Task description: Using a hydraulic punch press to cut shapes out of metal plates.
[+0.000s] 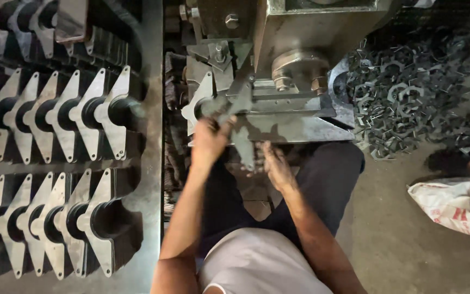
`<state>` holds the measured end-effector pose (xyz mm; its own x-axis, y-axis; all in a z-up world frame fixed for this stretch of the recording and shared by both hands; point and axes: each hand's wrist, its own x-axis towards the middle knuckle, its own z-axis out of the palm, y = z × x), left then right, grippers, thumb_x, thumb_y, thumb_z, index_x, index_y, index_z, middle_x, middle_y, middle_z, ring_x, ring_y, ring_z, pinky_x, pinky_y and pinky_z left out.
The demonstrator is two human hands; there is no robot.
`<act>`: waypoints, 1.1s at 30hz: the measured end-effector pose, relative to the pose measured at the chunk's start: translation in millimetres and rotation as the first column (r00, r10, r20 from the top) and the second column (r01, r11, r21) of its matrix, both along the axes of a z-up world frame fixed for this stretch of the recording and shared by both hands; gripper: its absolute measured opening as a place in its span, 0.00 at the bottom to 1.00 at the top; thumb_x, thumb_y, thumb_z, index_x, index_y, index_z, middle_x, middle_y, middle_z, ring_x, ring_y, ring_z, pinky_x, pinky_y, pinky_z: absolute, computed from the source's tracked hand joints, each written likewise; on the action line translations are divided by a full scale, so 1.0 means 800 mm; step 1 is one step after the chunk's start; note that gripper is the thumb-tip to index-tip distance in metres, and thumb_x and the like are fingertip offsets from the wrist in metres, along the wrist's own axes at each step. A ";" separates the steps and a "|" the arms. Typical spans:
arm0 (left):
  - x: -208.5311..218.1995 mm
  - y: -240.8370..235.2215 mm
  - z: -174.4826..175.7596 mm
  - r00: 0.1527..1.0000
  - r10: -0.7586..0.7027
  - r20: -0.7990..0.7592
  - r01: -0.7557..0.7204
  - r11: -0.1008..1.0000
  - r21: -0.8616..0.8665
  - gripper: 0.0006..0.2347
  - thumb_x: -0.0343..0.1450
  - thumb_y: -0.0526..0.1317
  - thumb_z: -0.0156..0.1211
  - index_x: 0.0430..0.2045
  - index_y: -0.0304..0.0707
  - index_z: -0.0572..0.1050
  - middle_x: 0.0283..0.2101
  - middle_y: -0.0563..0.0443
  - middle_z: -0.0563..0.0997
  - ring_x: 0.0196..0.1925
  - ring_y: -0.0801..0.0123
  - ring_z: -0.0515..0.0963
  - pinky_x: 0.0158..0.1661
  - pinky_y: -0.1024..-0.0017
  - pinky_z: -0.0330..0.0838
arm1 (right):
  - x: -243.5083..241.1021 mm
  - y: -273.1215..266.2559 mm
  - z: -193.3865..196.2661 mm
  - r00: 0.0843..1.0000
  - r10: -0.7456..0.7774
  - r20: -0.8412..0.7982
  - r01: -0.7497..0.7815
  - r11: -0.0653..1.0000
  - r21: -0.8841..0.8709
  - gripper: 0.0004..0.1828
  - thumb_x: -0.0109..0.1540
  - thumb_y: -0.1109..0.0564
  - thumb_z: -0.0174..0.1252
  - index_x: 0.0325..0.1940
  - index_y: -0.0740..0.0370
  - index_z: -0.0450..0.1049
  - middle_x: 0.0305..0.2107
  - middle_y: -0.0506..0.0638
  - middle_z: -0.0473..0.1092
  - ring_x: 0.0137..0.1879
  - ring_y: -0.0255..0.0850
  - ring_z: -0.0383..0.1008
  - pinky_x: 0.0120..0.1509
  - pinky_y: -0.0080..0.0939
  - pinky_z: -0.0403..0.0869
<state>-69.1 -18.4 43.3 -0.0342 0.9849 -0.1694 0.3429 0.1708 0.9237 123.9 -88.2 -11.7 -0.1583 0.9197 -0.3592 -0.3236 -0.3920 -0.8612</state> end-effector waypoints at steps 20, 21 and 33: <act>0.074 -0.015 -0.136 0.929 0.099 0.355 -0.191 0.953 0.235 0.09 0.75 0.41 0.62 0.31 0.34 0.76 0.22 0.56 0.77 0.23 0.81 0.71 0.26 0.76 0.66 | 0.016 0.076 -0.031 0.968 -0.186 0.166 0.193 0.981 -0.028 0.18 0.69 0.46 0.57 0.34 0.62 0.71 0.15 0.50 0.66 0.14 0.34 0.61 0.13 0.33 0.54; 0.077 -0.014 -0.142 0.918 0.104 0.382 -0.213 0.943 0.255 0.08 0.76 0.40 0.62 0.31 0.34 0.75 0.23 0.55 0.77 0.25 0.81 0.71 0.27 0.76 0.67 | 0.016 0.077 -0.027 0.972 -0.164 0.168 0.169 0.985 -0.019 0.19 0.68 0.45 0.57 0.33 0.63 0.72 0.15 0.51 0.67 0.13 0.35 0.62 0.13 0.33 0.55; 0.082 -0.025 -0.130 0.990 0.106 -0.090 0.009 0.597 0.802 0.19 0.73 0.33 0.61 0.58 0.33 0.67 0.57 0.33 0.70 0.50 0.32 0.79 0.51 0.58 0.76 | 0.056 0.047 0.093 0.956 0.006 -0.292 -0.020 0.999 -0.043 0.41 0.63 0.28 0.39 0.49 0.67 0.78 0.27 0.56 0.79 0.25 0.43 0.79 0.18 0.35 0.69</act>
<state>-3.4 -38.5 -60.3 -0.0488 0.7195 0.6928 0.4696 -0.5957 0.6517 168.6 -50.2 63.0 -0.2742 0.9008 -0.3367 -0.5528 -0.4341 -0.7113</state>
